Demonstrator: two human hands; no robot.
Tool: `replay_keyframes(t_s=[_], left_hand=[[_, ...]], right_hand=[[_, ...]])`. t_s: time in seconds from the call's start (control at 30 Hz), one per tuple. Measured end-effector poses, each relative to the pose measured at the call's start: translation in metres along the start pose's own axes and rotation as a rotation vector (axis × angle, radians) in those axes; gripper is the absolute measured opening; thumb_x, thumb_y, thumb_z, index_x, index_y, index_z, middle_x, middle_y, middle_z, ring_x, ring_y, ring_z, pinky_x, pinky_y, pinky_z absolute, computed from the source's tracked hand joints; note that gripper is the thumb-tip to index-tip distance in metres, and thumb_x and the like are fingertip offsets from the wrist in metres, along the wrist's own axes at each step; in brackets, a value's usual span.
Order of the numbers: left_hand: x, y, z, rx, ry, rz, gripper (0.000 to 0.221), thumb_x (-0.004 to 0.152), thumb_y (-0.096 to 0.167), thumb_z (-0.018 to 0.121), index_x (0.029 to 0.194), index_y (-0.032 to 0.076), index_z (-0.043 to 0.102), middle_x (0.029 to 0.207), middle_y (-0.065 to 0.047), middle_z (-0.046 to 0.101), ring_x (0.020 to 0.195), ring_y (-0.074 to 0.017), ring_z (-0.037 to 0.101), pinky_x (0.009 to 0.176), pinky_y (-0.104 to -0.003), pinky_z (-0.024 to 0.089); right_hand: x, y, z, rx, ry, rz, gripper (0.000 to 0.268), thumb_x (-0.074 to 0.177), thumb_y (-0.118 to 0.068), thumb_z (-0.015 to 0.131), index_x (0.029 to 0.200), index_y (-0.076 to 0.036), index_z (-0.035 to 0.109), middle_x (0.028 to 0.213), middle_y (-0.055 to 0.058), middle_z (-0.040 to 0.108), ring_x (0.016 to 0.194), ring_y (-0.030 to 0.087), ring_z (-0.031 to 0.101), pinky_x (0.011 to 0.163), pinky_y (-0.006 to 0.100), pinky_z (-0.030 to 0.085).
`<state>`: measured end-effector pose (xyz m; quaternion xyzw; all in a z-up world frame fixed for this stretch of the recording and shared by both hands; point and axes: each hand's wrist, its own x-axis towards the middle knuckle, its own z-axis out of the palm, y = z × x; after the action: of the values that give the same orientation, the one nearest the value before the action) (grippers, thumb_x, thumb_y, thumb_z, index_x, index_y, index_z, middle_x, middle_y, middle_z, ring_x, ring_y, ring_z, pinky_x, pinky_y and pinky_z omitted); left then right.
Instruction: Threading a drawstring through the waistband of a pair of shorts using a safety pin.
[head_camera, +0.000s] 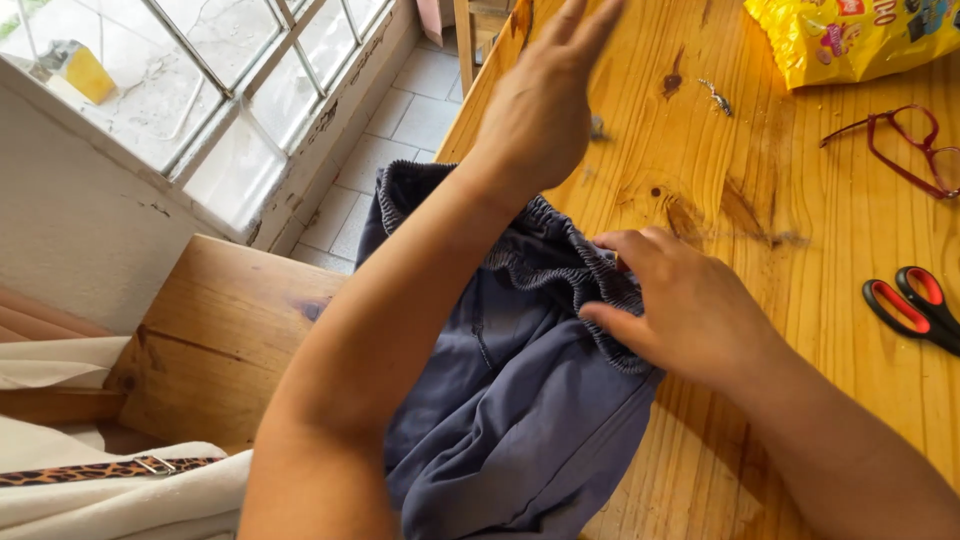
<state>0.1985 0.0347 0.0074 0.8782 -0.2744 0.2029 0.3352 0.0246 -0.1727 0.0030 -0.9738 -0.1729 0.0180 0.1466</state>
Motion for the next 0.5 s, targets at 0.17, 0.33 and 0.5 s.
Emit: replay_keyframes(t_s=[0.17,0.33,0.5], left_hand=[[-0.101,0.055,-0.052,-0.202,0.009,-0.194,0.058,0.117,0.048,0.054,0.069,0.021,0.072,0.055,0.006,0.069,0.055,-0.0159,0.073,0.061,-0.045,0.049],[-0.162,0.02,0.011,-0.844,-0.227,-0.618,0.024,0.111,0.035,0.081,0.1,0.015,0.075,0.083,0.001,0.075,0.074,-0.008,0.073,0.064,-0.025,0.062],[-0.168,0.041,0.04,-0.997,-0.014,-0.55,0.019,0.108,0.007,0.077,0.092,0.014,0.07,0.086,0.008,0.068,0.082,-0.003,0.06,0.068,-0.027,0.051]], right_hand=[[-0.01,0.001,0.017,0.022,0.253,-0.188,0.044,0.105,-0.022,0.072,0.148,-0.02,0.083,0.13,0.005,0.088,0.109,0.036,0.083,0.086,0.055,0.064],[-0.029,-0.019,0.038,-0.062,0.381,-0.304,0.028,0.101,-0.016,0.077,0.124,-0.018,0.09,0.107,0.004,0.085,0.083,0.031,0.081,0.069,0.048,0.063],[-0.039,-0.033,0.077,-0.078,0.183,-0.301,0.015,0.103,-0.025,0.072,0.114,-0.018,0.078,0.089,0.011,0.073,0.068,0.043,0.076,0.059,0.06,0.062]])
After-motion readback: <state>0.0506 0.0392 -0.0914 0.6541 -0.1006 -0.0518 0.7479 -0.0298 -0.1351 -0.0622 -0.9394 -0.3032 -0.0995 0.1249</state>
